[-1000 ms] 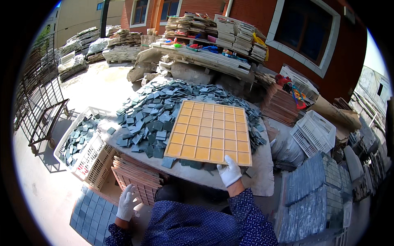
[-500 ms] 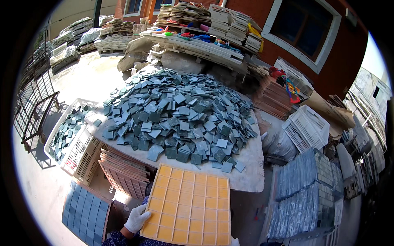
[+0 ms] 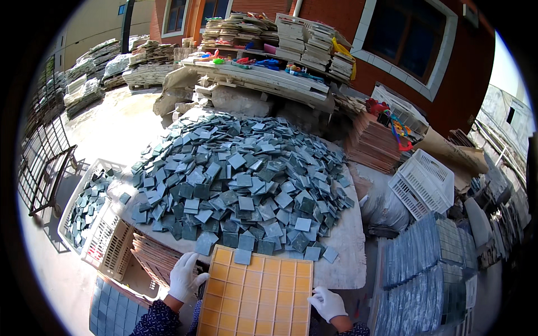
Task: The person places small square tiles into a grid frame, filling empty slots one by one. The person then flips the completed frame and sets it aside before repeating the process with a new frame.
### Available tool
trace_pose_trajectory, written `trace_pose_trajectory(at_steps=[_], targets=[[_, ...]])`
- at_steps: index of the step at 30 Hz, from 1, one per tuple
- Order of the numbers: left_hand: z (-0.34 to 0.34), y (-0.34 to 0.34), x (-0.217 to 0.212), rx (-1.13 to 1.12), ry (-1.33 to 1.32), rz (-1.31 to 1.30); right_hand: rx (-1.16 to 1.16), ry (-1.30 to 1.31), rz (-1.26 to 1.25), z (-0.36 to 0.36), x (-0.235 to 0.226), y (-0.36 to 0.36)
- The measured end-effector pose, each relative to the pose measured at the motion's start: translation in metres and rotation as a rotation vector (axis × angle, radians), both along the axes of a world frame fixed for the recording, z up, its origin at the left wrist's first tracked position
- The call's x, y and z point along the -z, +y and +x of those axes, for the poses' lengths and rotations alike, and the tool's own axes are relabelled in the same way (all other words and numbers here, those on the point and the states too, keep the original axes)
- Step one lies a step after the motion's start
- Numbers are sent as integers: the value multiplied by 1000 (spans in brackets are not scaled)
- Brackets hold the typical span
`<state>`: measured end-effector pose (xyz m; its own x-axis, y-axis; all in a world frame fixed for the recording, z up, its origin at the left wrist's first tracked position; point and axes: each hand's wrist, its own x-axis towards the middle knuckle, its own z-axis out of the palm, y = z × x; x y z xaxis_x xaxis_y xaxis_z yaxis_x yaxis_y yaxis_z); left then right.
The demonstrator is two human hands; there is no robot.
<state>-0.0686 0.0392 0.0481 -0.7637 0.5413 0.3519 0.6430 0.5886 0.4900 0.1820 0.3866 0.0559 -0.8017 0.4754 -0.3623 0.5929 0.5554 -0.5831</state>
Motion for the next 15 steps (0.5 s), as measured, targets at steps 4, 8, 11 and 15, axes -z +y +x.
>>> trace_pose_trajectory(at_steps=[4, 8, 11, 15], targets=[[-116, 86, -22, 96, 335, -261, -427, 645, 615, -172, -16, 34], [-181, 141, -22, 125, 146, -337, -448, 691, 946, -319, -20, 58], [-192, 162, -21, 144, 193, -287, -518, 374, 983, -372, -42, 73], [-190, 165, -17, 124, 110, -265, -554, 437, 757, -390, -34, 70]])
